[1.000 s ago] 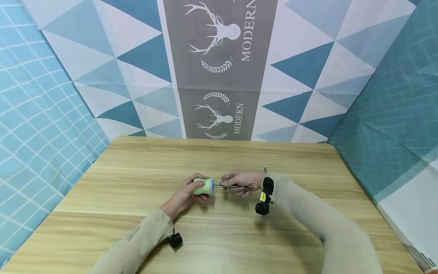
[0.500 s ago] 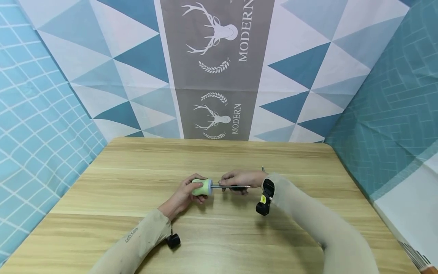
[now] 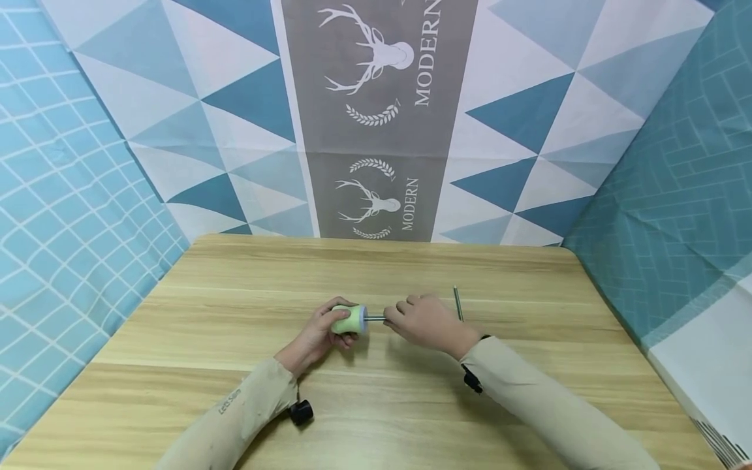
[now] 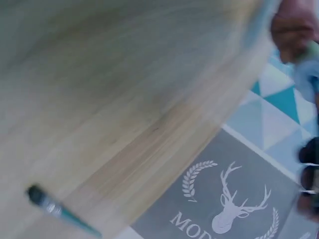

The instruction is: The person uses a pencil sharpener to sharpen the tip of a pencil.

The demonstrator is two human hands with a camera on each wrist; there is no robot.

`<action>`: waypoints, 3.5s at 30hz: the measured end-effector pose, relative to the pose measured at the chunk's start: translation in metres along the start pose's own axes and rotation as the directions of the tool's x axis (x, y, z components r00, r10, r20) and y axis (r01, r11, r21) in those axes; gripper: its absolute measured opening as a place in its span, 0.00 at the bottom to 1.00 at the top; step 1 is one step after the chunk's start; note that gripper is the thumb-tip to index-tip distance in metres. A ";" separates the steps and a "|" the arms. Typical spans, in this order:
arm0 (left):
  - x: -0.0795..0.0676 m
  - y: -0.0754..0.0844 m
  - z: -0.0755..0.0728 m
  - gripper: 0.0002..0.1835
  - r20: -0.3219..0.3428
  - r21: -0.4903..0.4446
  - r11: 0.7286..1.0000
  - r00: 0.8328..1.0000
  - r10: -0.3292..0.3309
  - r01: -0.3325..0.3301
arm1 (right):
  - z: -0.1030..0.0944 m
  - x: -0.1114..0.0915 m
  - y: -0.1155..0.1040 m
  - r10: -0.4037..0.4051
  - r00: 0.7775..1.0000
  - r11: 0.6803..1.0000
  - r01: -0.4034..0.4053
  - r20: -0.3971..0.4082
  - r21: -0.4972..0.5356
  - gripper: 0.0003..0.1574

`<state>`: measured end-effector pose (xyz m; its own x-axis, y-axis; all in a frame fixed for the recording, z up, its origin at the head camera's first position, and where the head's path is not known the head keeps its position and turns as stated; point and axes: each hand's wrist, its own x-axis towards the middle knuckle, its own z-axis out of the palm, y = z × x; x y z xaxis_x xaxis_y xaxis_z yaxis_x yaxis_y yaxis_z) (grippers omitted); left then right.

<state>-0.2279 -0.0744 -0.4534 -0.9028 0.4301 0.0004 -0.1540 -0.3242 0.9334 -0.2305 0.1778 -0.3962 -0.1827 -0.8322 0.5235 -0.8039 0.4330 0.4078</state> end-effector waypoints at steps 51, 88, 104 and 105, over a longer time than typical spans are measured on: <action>-0.001 0.001 -0.002 0.08 -0.022 0.017 1.000 1.000 -0.009 0.009 | 0.021 0.006 0.022 -0.146 0.515 -0.508 -0.772 0.844 0.383 0.16; 0.002 0.000 -0.001 0.07 -0.046 0.040 0.999 0.999 0.001 0.001 | 0.016 -0.009 -0.003 -0.153 0.987 0.972 0.142 -0.044 -0.188 0.24; 0.001 0.002 -0.002 0.07 -0.056 0.018 1.000 0.998 -0.021 0.022 | 0.019 0.002 -0.001 -0.141 0.989 0.983 0.135 0.041 0.121 0.19; 0.001 0.002 -0.002 0.07 -0.055 0.018 1.000 0.998 -0.024 0.025 | 0.019 0.002 -0.001 -0.108 0.992 0.975 0.094 0.061 0.201 0.16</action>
<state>-0.2303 -0.0764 -0.4525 -0.9196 0.3907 -0.0414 -0.1692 -0.2986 0.9392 -0.2408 0.1690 -0.4098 -0.1286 -0.8936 0.4301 -0.9149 0.2742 0.2963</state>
